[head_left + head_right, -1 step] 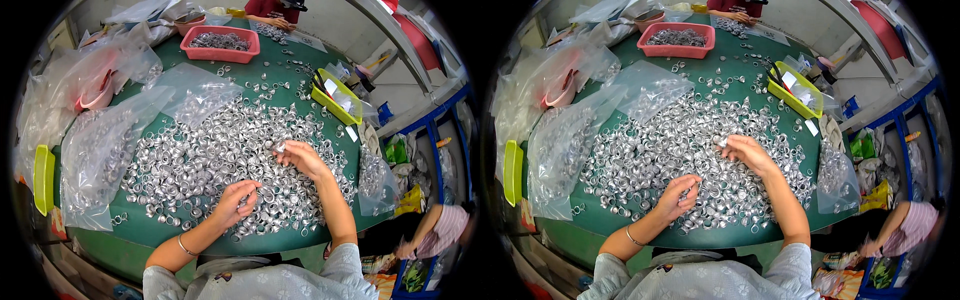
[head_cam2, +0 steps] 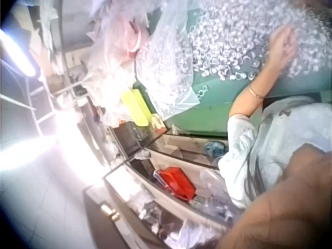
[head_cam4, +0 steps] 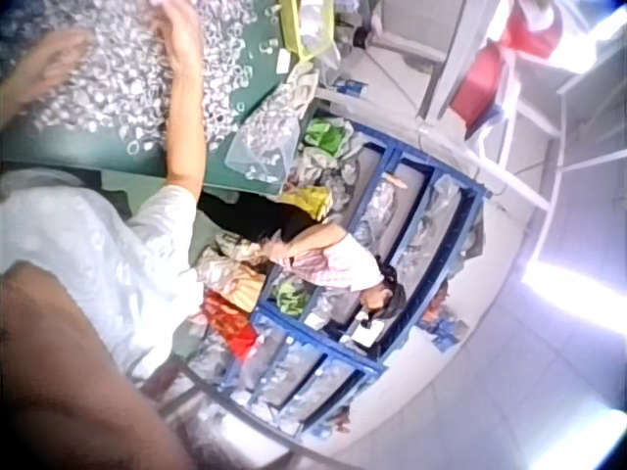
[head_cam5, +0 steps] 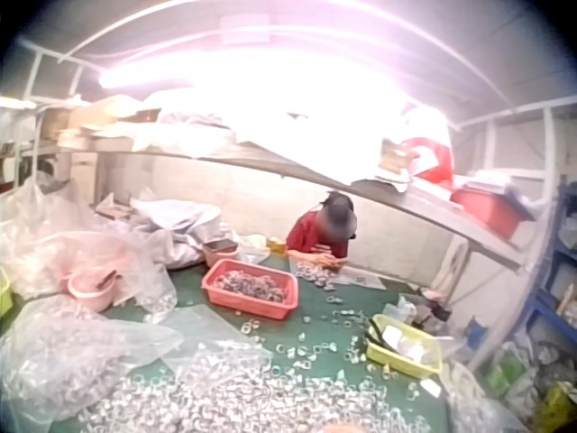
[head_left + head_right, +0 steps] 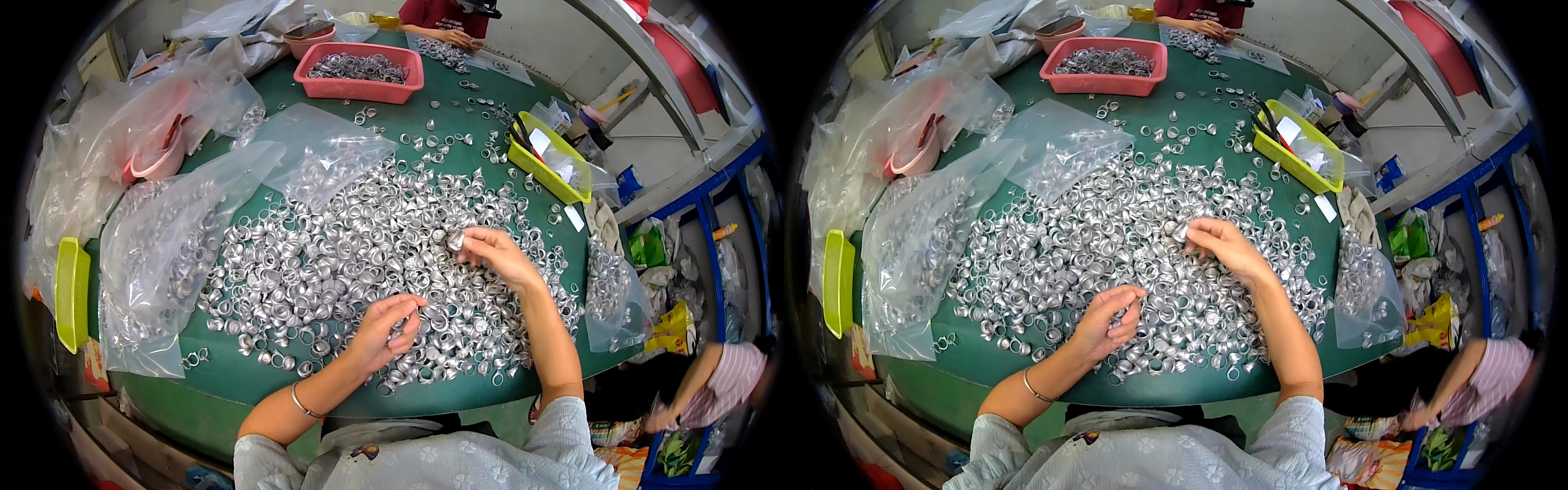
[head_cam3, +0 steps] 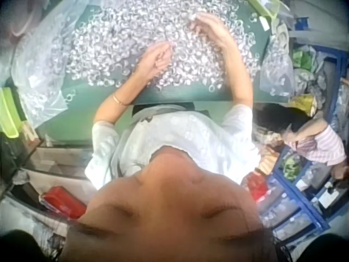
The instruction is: The person sorts through a large pile of small silver-colored metal rings on a green work table, picking them up and grouping them.
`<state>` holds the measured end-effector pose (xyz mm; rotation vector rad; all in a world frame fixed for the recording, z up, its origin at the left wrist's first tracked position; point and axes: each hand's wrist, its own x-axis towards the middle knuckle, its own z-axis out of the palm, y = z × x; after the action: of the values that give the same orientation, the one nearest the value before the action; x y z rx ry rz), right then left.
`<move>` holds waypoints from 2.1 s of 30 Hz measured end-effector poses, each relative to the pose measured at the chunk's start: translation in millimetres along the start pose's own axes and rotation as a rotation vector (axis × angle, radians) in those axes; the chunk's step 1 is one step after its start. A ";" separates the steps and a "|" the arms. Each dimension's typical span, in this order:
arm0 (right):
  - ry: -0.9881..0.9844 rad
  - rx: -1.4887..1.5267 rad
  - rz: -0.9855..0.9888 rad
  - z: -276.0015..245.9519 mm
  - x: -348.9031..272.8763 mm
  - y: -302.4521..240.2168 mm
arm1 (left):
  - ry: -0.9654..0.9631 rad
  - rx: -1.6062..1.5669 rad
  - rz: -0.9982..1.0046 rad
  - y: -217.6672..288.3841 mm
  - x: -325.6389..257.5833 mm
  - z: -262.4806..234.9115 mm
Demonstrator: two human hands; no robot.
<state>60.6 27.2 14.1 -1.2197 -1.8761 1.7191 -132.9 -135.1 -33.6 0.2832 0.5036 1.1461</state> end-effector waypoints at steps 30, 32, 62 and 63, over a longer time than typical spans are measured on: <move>0.425 -0.791 -0.569 -17.4 32.4 8.6 | 0.046 0.034 -0.009 2.2 0.8 6.2; 0.433 -0.748 -0.599 -15.0 65.1 13.4 | 0.026 0.019 -0.022 1.9 1.3 4.5; 1.110 -0.746 -0.205 -12.5 -185.1 88.2 | 0.050 0.018 -0.229 -42.8 -26.4 45.8; 1.206 -0.837 -0.100 -16.2 -202.5 95.7 | 0.043 0.059 -0.250 -49.2 -28.3 52.5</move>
<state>226.1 -122.8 -9.1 -1.7618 -1.6837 -0.1208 -75.7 -178.5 -4.9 0.2393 0.5941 0.8972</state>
